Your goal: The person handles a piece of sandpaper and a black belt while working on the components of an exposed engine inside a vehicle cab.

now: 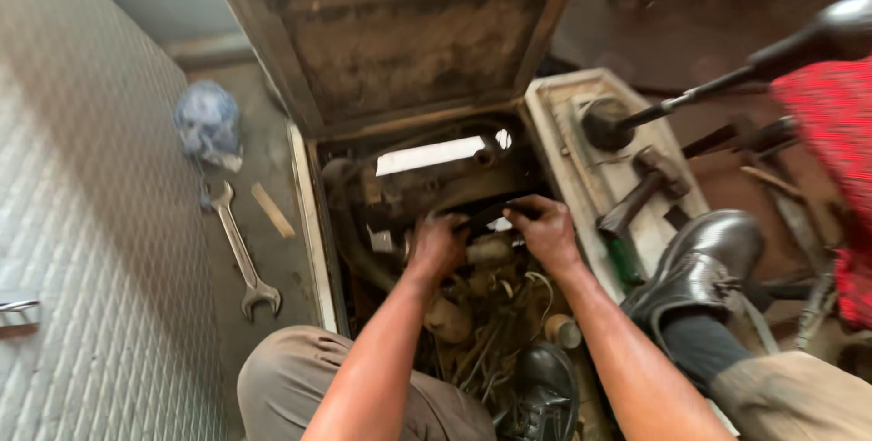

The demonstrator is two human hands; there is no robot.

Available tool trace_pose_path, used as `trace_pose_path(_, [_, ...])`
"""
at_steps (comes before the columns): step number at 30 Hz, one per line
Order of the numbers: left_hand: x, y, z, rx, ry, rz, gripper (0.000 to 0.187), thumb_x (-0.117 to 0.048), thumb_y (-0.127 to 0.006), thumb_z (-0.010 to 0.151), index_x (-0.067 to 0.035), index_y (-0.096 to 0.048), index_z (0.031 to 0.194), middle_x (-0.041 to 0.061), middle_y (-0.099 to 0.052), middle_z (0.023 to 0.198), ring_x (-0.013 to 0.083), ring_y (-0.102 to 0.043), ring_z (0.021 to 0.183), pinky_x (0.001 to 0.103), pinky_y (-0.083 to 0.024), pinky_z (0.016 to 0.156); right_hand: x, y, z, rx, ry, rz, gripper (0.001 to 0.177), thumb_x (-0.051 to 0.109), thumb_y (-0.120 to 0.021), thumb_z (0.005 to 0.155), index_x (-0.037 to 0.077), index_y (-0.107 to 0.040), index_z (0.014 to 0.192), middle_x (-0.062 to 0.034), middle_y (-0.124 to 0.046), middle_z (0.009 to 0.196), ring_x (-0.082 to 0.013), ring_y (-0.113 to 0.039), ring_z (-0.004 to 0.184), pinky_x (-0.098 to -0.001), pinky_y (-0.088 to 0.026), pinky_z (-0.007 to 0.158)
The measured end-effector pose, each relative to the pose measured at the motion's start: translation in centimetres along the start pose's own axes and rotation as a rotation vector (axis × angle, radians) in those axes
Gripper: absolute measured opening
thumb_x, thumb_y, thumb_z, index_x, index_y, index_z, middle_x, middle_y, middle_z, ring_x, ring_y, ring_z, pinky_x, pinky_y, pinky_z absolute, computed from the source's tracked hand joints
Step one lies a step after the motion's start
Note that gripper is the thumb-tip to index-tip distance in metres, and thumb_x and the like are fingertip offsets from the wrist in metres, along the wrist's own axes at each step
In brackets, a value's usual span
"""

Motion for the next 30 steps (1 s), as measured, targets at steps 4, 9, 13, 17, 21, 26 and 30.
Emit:
trace_pose_path(4, [3.0, -4.8, 4.5, 0.190, -0.146, -0.168, 0.028, -0.019, -0.073, 0.087, -0.013, -0.076, 0.114, 0.015, -0.073, 0.118, 0.0355, -0.066, 0.116, 0.043, -0.052, 0.102, 0.9, -3.3, -3.4, -0.074, 0.356, -0.324, 0.027, -0.004, -0.068, 0.072, 0.005, -0.076, 0.097, -0.0157, -0.075, 0.101, -0.0324, -0.073, 0.093, -0.0372, -0.060, 0.080])
trace_pose_path(9, [8.4, -13.1, 5.5, 0.359, -0.316, -0.204, 0.033, -0.016, -0.078, 0.078, -0.010, -0.075, 0.111, 0.018, -0.071, 0.117, 0.0383, -0.064, 0.113, 0.044, -0.051, 0.098, -5.7, -6.2, -4.9, 0.036, 0.081, -0.322, 0.028, -0.003, -0.069, 0.072, 0.005, -0.075, 0.099, -0.0165, -0.073, 0.103, -0.0382, -0.071, 0.096, -0.0420, -0.058, 0.081])
trace_pose_path(13, [17.5, -20.1, 5.3, 0.555, -0.008, -0.152, 0.035, -0.015, -0.072, 0.084, -0.017, -0.075, 0.119, 0.016, -0.073, 0.114, 0.0334, -0.070, 0.106, 0.041, -0.054, 0.094, -8.1, -8.0, -5.9, 0.156, 0.048, -0.480, 0.032, -0.002, -0.069, 0.070, 0.004, -0.074, 0.101, -0.0193, -0.071, 0.108, -0.0416, -0.068, 0.095, -0.0446, -0.058, 0.080])
trace_pose_path(17, [23.3, -25.1, 6.1, 0.590, 0.436, -0.519, 0.027, -0.024, -0.068, 0.093, -0.012, -0.074, 0.117, 0.016, -0.072, 0.108, 0.0279, -0.067, 0.096, 0.043, -0.055, 0.084, -9.2, -7.8, -6.8, 0.203, -0.020, -0.428, 0.033, -0.003, -0.067, 0.069, 0.004, -0.075, 0.101, -0.0175, -0.071, 0.106, -0.0402, -0.069, 0.093, -0.0448, -0.058, 0.079])
trace_pose_path(21, [21.8, -26.4, 7.0, 0.504, 0.394, -0.939, 0.029, -0.013, -0.083, 0.077, -0.009, -0.077, 0.105, 0.009, -0.079, 0.099, 0.0204, -0.073, 0.089, 0.034, -0.058, 0.082, -9.5, -9.4, -7.9, 0.302, 0.010, -0.607, 0.035, -0.003, -0.068, 0.067, 0.003, -0.075, 0.100, -0.0159, -0.069, 0.102, -0.0371, -0.068, 0.093, -0.0453, -0.058, 0.079])
trace_pose_path(26, [23.2, -25.8, 5.1, 0.446, 0.747, -0.840, 0.022, -0.013, -0.083, 0.082, -0.006, -0.080, 0.103, 0.011, -0.068, 0.089, 0.0255, -0.048, 0.078, 0.041, -0.037, 0.072, -8.7, -10.3, -8.4, 0.288, 0.099, -0.738, 0.031, -0.001, -0.071, 0.067, 0.002, -0.076, 0.097, -0.0136, -0.067, 0.095, -0.0330, -0.066, 0.091, -0.0451, -0.057, 0.078])
trace_pose_path(30, [21.5, -26.1, 6.8, 0.414, 0.522, -1.026, 0.020, -0.005, -0.083, 0.073, -0.001, -0.078, 0.092, 0.008, -0.076, 0.090, 0.0217, -0.068, 0.085, 0.035, -0.054, 0.082, -8.7, -9.1, -8.0, 0.252, 0.074, -0.770, 0.024, 0.000, -0.071, 0.067, 0.001, -0.074, 0.091, -0.0135, -0.067, 0.096, -0.0333, -0.064, 0.092, -0.0441, -0.055, 0.080])
Point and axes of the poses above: each hand's wrist, its own z-axis towards the middle knuckle, its own y-axis out of the back of the hand, x = y × z, the point moved 9 cm from there along z, towards the middle knuckle
